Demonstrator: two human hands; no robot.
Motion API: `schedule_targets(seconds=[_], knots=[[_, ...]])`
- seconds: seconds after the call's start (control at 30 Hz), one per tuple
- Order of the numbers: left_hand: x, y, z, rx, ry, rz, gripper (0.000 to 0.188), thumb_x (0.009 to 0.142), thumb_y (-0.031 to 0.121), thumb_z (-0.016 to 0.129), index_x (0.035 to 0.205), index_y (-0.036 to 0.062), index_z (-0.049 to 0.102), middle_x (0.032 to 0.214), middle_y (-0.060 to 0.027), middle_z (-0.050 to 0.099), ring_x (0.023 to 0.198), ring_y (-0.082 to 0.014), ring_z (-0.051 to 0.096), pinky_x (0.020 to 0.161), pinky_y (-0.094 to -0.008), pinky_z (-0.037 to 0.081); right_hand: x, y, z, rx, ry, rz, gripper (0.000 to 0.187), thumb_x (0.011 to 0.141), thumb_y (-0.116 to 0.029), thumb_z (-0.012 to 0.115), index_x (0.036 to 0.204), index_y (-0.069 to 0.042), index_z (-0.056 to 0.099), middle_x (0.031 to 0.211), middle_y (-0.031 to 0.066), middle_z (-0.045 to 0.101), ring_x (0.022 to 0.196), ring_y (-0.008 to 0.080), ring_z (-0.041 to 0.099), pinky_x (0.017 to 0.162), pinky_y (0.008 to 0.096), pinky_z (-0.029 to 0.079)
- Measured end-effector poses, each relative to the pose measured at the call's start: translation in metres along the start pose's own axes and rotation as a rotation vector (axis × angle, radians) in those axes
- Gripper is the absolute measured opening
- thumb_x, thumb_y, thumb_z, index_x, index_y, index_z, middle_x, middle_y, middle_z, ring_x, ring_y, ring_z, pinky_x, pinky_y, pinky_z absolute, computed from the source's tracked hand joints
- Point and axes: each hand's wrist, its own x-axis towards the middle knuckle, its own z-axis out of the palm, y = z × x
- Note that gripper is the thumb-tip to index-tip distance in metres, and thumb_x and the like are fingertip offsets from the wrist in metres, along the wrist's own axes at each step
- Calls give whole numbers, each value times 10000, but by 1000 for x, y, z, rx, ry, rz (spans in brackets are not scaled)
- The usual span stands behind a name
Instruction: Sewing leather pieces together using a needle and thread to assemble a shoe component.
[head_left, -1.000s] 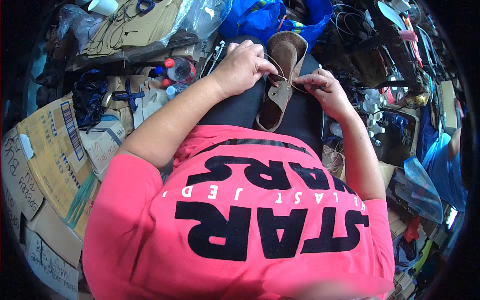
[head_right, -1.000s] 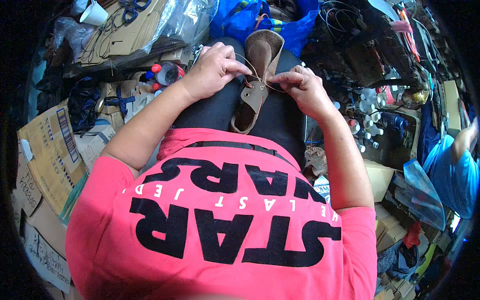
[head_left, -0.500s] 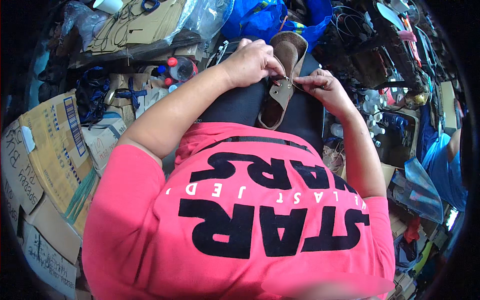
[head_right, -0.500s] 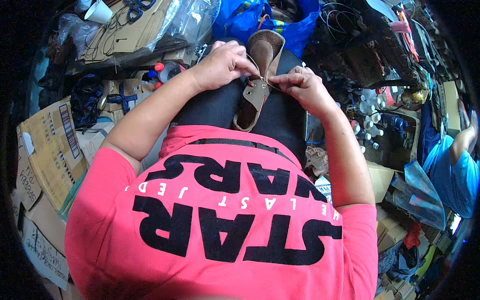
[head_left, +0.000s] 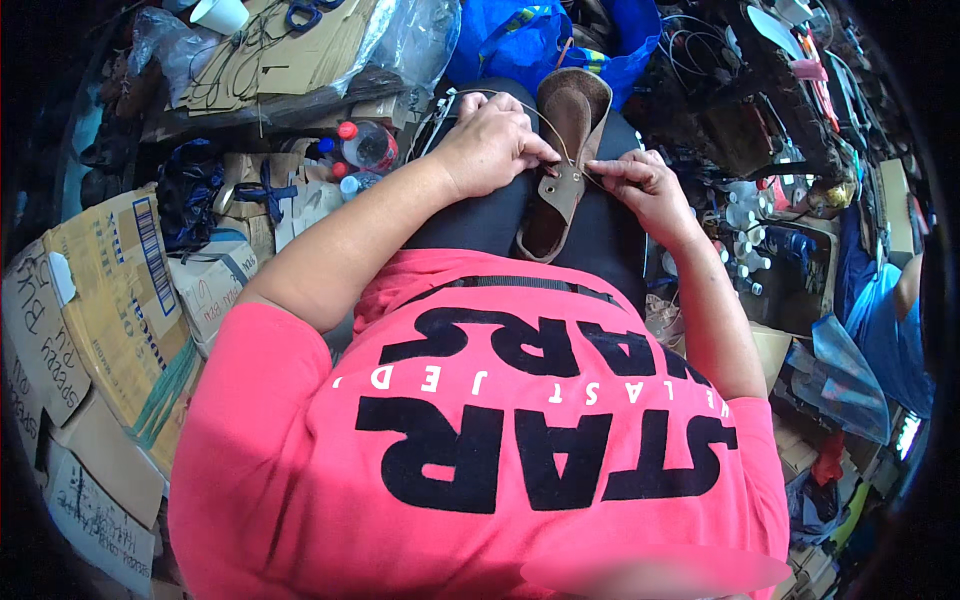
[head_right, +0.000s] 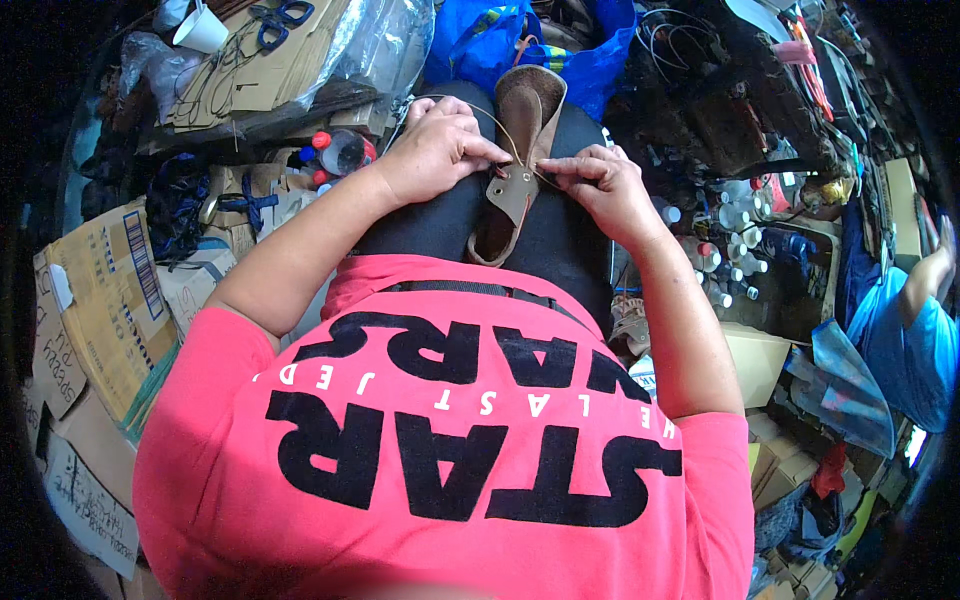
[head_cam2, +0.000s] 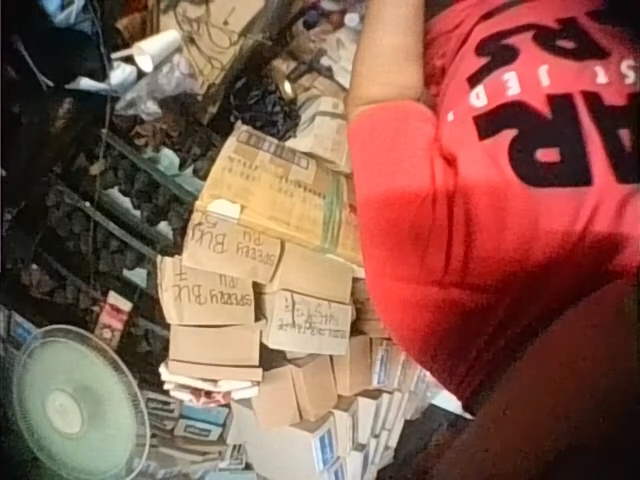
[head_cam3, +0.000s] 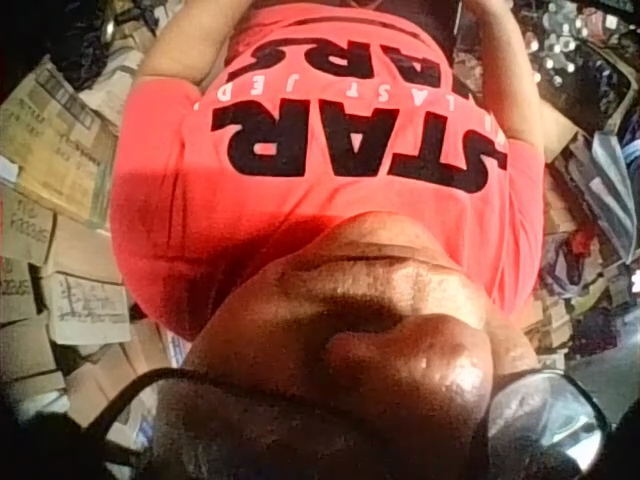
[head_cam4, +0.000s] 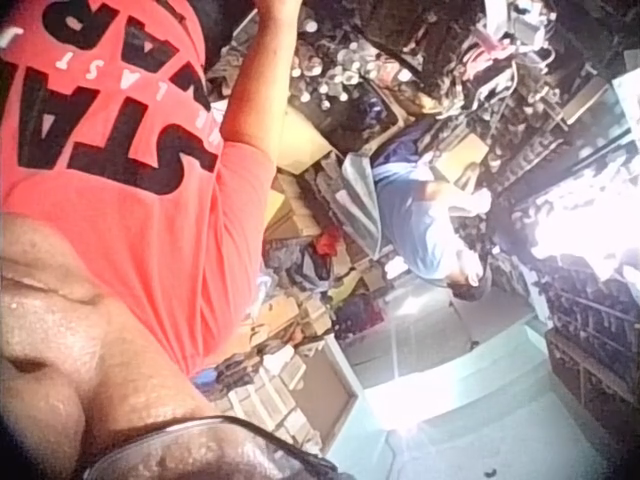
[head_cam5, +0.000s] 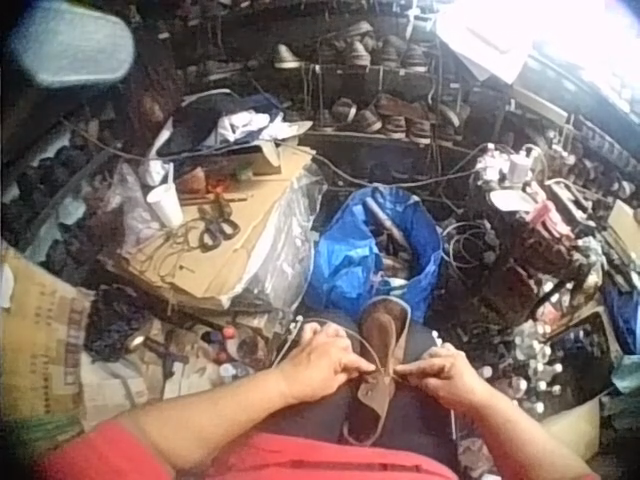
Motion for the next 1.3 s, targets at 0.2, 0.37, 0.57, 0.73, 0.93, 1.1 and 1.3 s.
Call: schedule_targets(seconds=[0.2,0.37,0.57,0.73,0.93,1.1,1.3], knots=[[3,-2,-1,-1,-29,5,279,745,150,707,967,316,738,790,72,578,977,-165,499,886,-385,285,0,-1,-4,-25,-84,75,361,783,35,609,1091,-126,707,823,4,588,866,142,490,833,261,407],[2,-3,0,21,-8,13,277,753,143,700,963,318,737,816,74,568,946,-165,501,865,-372,288,0,3,-1,64,-84,105,345,800,47,603,1094,-103,702,831,2,573,875,136,482,833,250,404],[7,3,-2,-21,-21,-34,226,766,185,698,955,302,735,814,78,615,946,-164,512,880,-390,278,0,4,0,58,-61,92,284,824,-42,655,1094,-114,702,837,5,583,887,146,479,841,274,400],[14,11,4,-136,21,-79,147,768,249,686,910,216,706,820,64,651,950,-152,532,896,-399,266,1,-1,10,29,89,46,238,787,-133,710,1025,-152,719,770,32,629,762,168,537,799,314,408],[20,23,8,-135,-59,-265,150,751,241,691,892,195,667,813,32,655,952,-156,553,886,-394,279,3,-7,22,36,194,102,212,741,-181,760,941,-123,718,723,40,640,688,174,549,761,322,433],[27,26,6,-183,-110,-271,122,709,229,728,811,185,675,807,32,641,944,-175,551,865,-403,306,13,-3,27,310,162,294,166,716,-188,776,815,-76,705,686,41,635,637,172,557,778,324,435],[18,10,-10,-132,-42,-177,84,707,227,723,755,185,670,838,36,624,974,-196,539,864,-413,327,5,13,1,151,133,107,148,726,-174,768,729,-60,673,786,57,574,845,205,538,780,318,415]])
